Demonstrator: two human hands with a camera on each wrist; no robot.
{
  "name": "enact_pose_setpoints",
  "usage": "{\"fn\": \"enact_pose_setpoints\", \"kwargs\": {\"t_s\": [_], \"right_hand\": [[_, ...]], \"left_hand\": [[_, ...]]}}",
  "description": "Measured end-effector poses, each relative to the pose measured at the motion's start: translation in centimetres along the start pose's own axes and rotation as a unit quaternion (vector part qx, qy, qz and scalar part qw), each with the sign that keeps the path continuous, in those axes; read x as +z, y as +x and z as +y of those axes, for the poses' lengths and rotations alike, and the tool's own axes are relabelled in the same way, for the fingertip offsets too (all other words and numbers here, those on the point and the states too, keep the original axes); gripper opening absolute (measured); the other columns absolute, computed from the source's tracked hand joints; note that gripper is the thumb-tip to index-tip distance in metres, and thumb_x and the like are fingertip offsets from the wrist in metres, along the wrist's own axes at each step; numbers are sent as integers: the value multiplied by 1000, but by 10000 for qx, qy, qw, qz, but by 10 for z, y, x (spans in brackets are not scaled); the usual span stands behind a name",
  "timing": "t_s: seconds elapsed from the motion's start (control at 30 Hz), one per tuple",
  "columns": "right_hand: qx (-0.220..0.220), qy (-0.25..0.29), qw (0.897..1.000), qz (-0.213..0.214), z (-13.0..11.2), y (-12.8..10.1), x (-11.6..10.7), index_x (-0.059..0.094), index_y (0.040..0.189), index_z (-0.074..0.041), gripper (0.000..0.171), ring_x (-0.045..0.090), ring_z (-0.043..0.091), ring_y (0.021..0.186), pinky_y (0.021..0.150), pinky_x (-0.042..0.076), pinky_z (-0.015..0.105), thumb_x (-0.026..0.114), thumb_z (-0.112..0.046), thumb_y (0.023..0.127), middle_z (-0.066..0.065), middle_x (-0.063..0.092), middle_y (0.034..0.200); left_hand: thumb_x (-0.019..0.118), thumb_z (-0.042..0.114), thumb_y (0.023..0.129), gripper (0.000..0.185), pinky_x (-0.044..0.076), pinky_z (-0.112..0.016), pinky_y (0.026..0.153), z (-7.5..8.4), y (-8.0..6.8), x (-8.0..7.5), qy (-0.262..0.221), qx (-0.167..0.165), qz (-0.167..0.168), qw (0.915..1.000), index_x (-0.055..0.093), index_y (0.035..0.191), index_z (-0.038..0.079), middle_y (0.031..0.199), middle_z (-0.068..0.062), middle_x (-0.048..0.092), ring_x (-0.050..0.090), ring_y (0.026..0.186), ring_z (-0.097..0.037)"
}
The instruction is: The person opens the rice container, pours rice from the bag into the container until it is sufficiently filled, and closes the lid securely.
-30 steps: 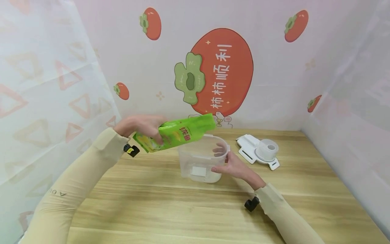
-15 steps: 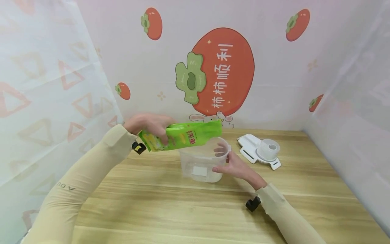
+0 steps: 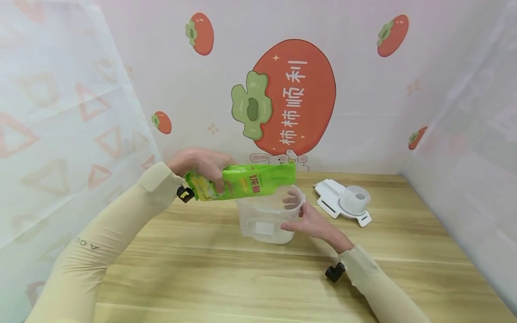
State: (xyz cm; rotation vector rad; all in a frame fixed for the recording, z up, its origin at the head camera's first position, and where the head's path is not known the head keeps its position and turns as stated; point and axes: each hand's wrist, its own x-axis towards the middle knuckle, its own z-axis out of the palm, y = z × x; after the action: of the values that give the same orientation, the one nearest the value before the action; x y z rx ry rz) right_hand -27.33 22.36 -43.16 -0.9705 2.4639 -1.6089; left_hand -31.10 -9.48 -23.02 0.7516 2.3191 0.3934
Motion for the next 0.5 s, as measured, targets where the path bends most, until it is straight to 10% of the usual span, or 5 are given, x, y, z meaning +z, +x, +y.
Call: {"fn": "enact_pose_setpoints", "kwargs": {"t_s": [0.5], "right_hand": [[-36,-36,10000,-20,-1,1,0,27,146,-4,87,53,46,125,96,49,20,81,-8,78,28,51,138]], "left_hand": [[69,-1,69,49,61,-36,73,9,1,-6,26,-215,-30,9998,60,116,13,105,-8,70,72,88,-24]]}}
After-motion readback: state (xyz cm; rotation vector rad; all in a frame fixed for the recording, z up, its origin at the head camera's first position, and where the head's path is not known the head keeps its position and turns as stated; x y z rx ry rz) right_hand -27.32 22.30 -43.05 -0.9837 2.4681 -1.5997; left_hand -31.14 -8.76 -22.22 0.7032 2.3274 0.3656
